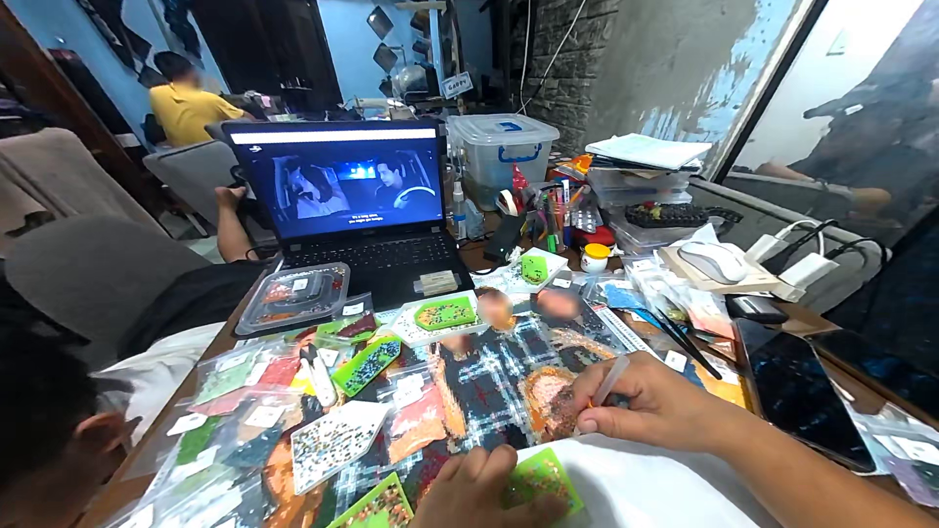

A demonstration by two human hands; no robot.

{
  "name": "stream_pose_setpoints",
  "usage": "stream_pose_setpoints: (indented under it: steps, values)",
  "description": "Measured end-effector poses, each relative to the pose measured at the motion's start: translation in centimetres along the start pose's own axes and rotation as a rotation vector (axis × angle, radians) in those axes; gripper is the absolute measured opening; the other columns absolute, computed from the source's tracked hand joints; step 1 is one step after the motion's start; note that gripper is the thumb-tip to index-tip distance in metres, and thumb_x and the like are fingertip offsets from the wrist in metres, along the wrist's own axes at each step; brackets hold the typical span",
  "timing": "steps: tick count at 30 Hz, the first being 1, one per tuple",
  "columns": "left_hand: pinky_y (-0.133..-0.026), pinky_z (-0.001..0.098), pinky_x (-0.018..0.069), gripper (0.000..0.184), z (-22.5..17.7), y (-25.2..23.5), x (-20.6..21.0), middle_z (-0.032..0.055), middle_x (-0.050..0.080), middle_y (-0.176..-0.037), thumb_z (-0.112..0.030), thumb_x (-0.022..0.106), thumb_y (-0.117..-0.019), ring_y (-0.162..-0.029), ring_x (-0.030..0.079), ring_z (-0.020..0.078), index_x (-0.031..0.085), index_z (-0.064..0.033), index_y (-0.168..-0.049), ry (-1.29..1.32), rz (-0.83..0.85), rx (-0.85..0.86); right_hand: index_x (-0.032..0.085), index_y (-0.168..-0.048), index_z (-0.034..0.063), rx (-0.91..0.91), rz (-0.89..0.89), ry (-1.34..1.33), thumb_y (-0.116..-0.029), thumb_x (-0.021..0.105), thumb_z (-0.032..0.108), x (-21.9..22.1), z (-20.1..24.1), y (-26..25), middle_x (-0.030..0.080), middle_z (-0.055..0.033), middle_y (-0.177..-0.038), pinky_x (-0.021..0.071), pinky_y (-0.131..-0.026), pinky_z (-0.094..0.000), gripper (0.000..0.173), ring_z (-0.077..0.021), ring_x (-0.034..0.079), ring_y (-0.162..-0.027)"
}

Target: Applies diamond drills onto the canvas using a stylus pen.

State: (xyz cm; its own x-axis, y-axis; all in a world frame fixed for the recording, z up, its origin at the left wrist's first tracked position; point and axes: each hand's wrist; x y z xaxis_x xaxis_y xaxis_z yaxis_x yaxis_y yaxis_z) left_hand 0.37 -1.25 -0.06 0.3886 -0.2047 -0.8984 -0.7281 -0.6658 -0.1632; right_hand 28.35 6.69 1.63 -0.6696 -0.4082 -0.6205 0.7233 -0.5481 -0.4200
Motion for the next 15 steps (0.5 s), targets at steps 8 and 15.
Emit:
stream_pose_setpoints:
  steps: [8,15]
  values:
    - [-0.081,0.0528,0.0523,0.033,0.05,-0.10,0.19,0.0228,0.066,-0.117,-0.023,0.054,-0.1026,-0.098,0.065,0.0400,0.072,-0.0183,-0.130,-0.036,-0.014,-0.007,0.068,-0.097,0.0010,-0.008,0.002,-0.013,-0.1035,0.062,0.026,0.01,0.14,-0.04,0.067,0.0002,-0.081,0.0492,-0.068,-0.0091,0.026,0.0060,0.059,-0.075]
    - [-0.078,0.0530,0.0532,0.038,0.01,-0.24,0.11,0.0227,0.066,-0.113,-0.021,0.061,-0.0986,-0.094,0.065,0.0406,0.068,-0.0083,-0.134,-0.040,-0.015,-0.022,0.068,-0.097,0.0012,-0.009,-0.004,-0.008,-0.1032,0.062,0.026,0.05,0.18,-0.04,0.067,0.0002,-0.081,0.0490,-0.068,-0.0090,0.026,0.0059,0.059,-0.075]
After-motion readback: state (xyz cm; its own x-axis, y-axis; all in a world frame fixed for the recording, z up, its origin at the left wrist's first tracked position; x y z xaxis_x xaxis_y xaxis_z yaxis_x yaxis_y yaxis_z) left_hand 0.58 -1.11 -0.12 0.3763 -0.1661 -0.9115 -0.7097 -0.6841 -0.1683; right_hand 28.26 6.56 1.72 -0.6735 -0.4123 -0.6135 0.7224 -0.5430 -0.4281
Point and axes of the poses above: each hand's wrist, its own y-axis away from the middle knuckle, its own x-axis out of the palm, z = x × y
